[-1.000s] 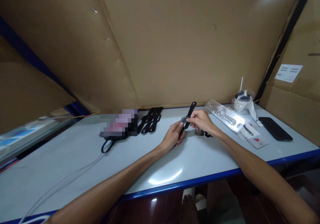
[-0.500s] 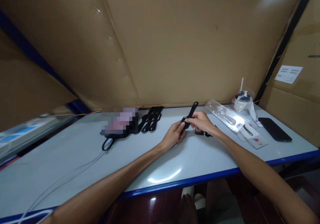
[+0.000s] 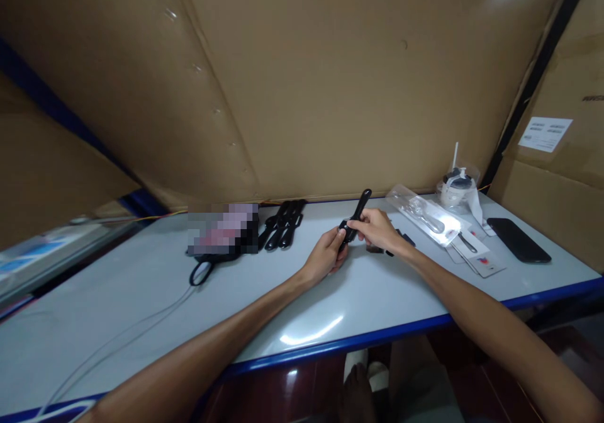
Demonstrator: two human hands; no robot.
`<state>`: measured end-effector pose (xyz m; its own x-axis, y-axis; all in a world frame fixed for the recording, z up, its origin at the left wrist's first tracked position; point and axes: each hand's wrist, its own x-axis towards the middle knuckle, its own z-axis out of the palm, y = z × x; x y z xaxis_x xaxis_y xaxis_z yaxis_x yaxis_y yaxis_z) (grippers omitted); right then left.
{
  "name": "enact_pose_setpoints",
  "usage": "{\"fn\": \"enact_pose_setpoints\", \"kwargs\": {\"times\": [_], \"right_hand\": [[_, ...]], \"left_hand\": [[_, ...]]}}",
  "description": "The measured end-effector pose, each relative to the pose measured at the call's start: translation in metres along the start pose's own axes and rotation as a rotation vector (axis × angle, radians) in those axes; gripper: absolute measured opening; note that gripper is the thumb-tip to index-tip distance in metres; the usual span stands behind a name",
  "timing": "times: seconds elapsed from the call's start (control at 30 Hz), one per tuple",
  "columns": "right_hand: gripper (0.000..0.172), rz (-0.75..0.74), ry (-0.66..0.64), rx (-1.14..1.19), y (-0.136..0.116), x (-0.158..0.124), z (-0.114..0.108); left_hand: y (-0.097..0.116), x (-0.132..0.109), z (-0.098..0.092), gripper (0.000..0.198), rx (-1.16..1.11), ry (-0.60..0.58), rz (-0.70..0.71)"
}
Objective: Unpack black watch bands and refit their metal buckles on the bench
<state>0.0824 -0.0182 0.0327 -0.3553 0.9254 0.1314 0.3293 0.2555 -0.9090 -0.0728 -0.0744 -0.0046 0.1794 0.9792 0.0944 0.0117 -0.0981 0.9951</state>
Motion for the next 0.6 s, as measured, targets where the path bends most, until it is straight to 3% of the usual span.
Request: {"fn": "enact_pose_setpoints", "kwargs": {"times": [0.6], "right_hand": [[0.024,-0.087,0.039,-0.03,0.0021,-0.0016,0.0038]], "left_hand": [[-0.0005,-0.0012,0.0007,0.045,-0.012,0.034,0.019]]}}
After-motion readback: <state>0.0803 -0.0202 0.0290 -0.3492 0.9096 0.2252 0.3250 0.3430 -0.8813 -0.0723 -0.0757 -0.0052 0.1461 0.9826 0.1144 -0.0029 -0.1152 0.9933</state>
